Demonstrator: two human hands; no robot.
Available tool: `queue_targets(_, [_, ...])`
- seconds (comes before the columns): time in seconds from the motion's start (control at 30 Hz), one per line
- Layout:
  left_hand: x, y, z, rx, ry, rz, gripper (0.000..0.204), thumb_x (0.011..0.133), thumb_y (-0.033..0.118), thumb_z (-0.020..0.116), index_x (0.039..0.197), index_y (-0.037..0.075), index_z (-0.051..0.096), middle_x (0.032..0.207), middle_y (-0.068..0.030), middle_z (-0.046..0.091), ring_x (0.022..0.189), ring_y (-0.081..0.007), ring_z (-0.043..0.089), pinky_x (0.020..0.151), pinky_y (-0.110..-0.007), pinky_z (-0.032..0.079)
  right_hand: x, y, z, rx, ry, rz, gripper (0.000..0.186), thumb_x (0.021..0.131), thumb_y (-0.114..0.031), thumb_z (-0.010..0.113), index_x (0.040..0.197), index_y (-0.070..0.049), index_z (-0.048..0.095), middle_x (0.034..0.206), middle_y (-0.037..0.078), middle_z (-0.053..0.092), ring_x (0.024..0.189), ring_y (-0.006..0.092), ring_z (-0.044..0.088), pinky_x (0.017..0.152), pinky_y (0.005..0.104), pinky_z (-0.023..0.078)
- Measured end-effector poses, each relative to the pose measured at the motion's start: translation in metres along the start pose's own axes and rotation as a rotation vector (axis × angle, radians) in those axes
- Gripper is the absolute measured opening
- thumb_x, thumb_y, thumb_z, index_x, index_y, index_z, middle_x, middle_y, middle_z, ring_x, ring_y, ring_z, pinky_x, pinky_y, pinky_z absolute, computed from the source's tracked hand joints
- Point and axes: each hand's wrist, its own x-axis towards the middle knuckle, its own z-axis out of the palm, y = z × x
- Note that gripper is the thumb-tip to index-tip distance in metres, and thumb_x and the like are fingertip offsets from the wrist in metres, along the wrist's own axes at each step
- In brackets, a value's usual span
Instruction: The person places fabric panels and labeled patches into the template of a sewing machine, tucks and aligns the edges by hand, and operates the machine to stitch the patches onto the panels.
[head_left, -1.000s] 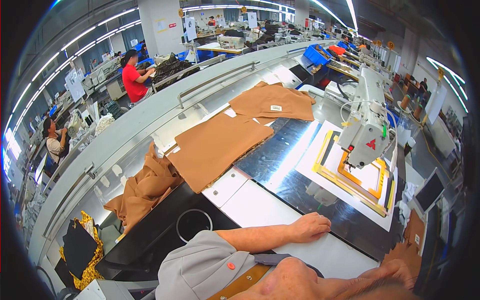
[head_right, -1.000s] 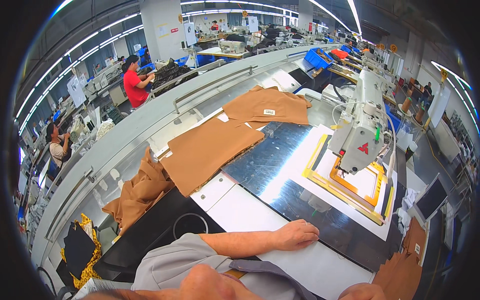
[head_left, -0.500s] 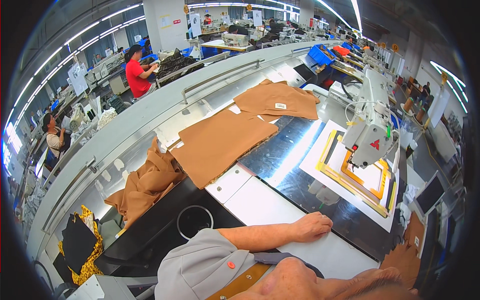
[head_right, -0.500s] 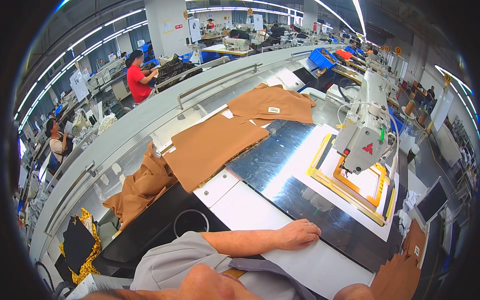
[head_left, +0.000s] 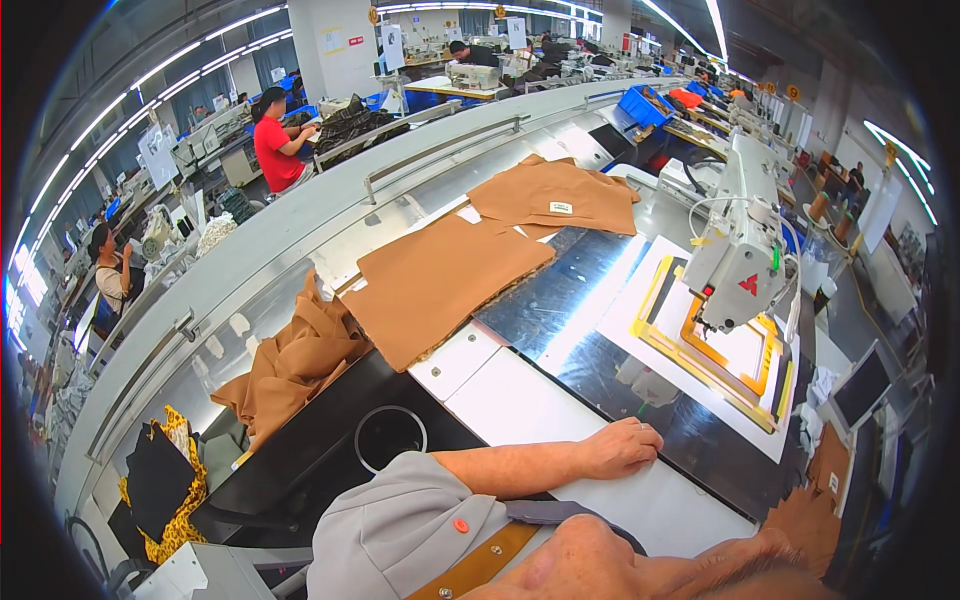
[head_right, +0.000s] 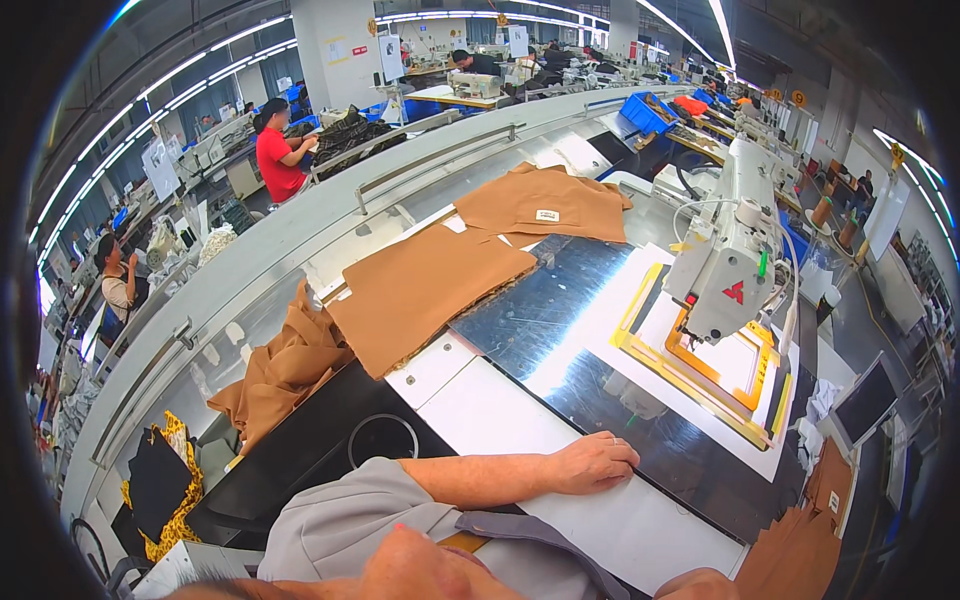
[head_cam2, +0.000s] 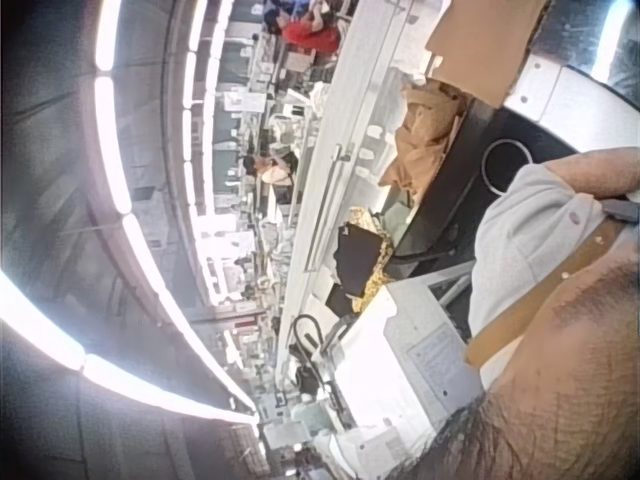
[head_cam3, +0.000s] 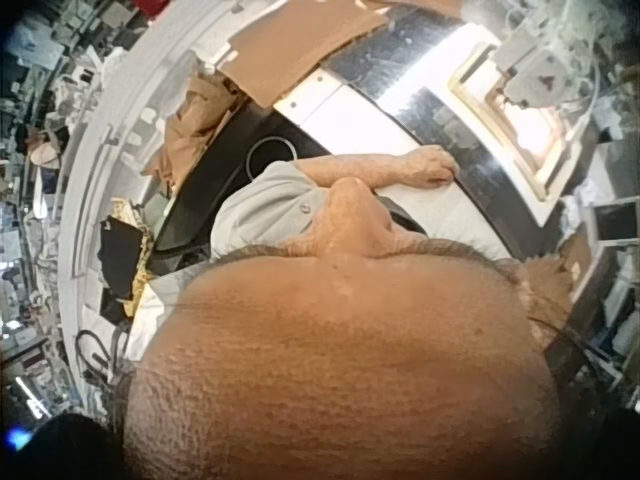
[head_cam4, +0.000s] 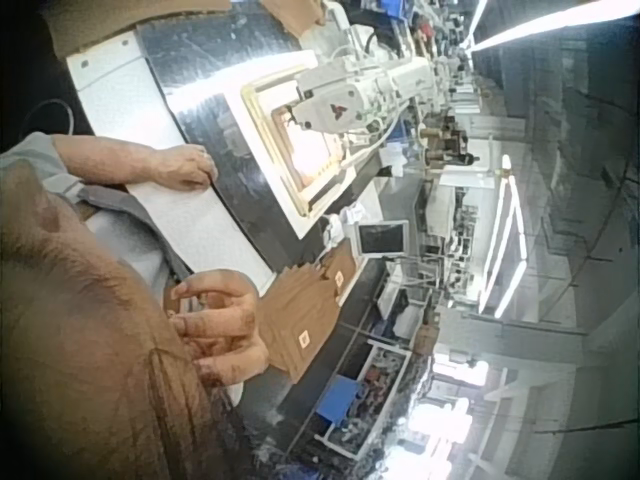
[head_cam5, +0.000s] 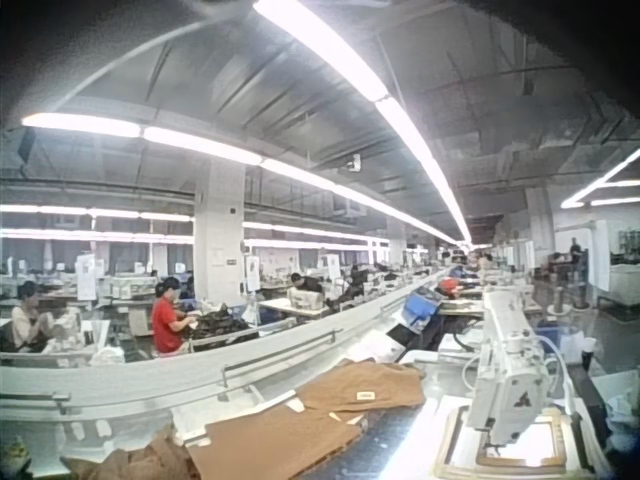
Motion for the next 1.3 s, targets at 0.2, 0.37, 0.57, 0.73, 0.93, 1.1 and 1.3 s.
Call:
queue_targets(0.2, [0.003,0.0,0.001,-0.025,0.004,0.024,0.006,0.085,0.006,0.071,0.09,0.007,0.068,0.111,-0.0053,0.065,0.103,-0.0216,0.063,0.085,-0.037,0.047,-0.015,0.021,-0.014,0.024,-0.039,-0.317,0.031,0.097,-0.015,0.066,0.126,-0.016,0.055,0.12,-0.004,0.062,0.097,0.0151,0.069,0.074,0.0457,0.063])
queue_targets(0.37, [0.004,-0.001,-0.001,-0.018,-0.008,0.024,0.006,0.084,0.006,0.071,0.089,0.007,0.067,0.111,-0.0055,0.065,0.103,-0.0223,0.063,0.085,-0.037,0.046,-0.002,0.03,-0.015,0.198,-0.067,-0.336,0.023,0.098,-0.011,0.062,0.12,-0.015,0.058,0.121,-0.004,0.059,0.094,0.0147,0.067,0.072,0.0421,0.06])
queue_targets(0.57, [0.007,0.0,-0.002,-0.001,-0.023,0.001,0.005,0.085,0.007,0.07,0.088,0.007,0.067,0.111,-0.0044,0.065,0.103,-0.0217,0.063,0.085,-0.037,0.046,0.018,-0.008,-0.011,0.096,-0.082,-0.044,0.012,0.095,-0.008,0.061,0.105,-0.014,0.06,0.115,-0.001,0.057,0.084,0.0159,0.063,0.07,0.0384,0.054])
queue_targets(0.73, [0.008,0.002,-0.003,0.003,-0.034,-0.016,0.006,0.084,0.008,0.071,0.089,0.008,0.068,0.111,-0.0037,0.065,0.104,-0.0212,0.063,0.086,-0.037,0.046,0.034,-0.026,-0.039,-0.09,-0.221,0.076,0.011,0.094,-0.007,0.062,0.096,-0.013,0.053,0.106,-0.003,0.054,0.08,0.0145,0.061,0.069,0.036,0.054])
queue_targets(0.93, [0.012,0.002,-0.003,-0.014,-0.061,-0.053,0.006,0.083,0.007,0.073,0.088,0.008,0.07,0.112,-0.0021,0.065,0.105,-0.0215,0.063,0.088,-0.038,0.046,0.018,-0.001,-0.041,-0.204,-0.123,-0.214,0.014,0.094,-0.004,0.061,0.096,-0.012,0.049,0.1,-0.004,0.049,0.078,0.0088,0.058,0.068,0.031,0.053])
queue_targets(1.1, [0.013,0.002,-0.005,-0.004,-0.079,-0.075,0.007,0.082,0.007,0.073,0.089,0.008,0.072,0.112,-0.0022,0.066,0.107,-0.0212,0.063,0.09,-0.038,0.046,0.012,0.032,-0.016,-0.188,0.185,-0.674,0.015,0.095,-0.003,0.06,0.097,-0.012,0.048,0.098,-0.005,0.046,0.077,0.0057,0.056,0.068,0.0283,0.053])
queue_targets(1.3, [0.013,-0.002,-0.003,0.02,-0.057,-0.058,0.008,0.082,0.007,0.075,0.088,0.009,0.072,0.111,-0.0015,0.066,0.104,-0.0204,0.063,0.085,-0.037,0.045,0.031,0.046,-0.032,-0.256,0.122,-0.69,0.05,0.083,0.001,0.072,0.122,-0.016,0.046,0.109,-0.009,0.047,0.095,0.0045,0.053,0.074,0.0241,0.052])
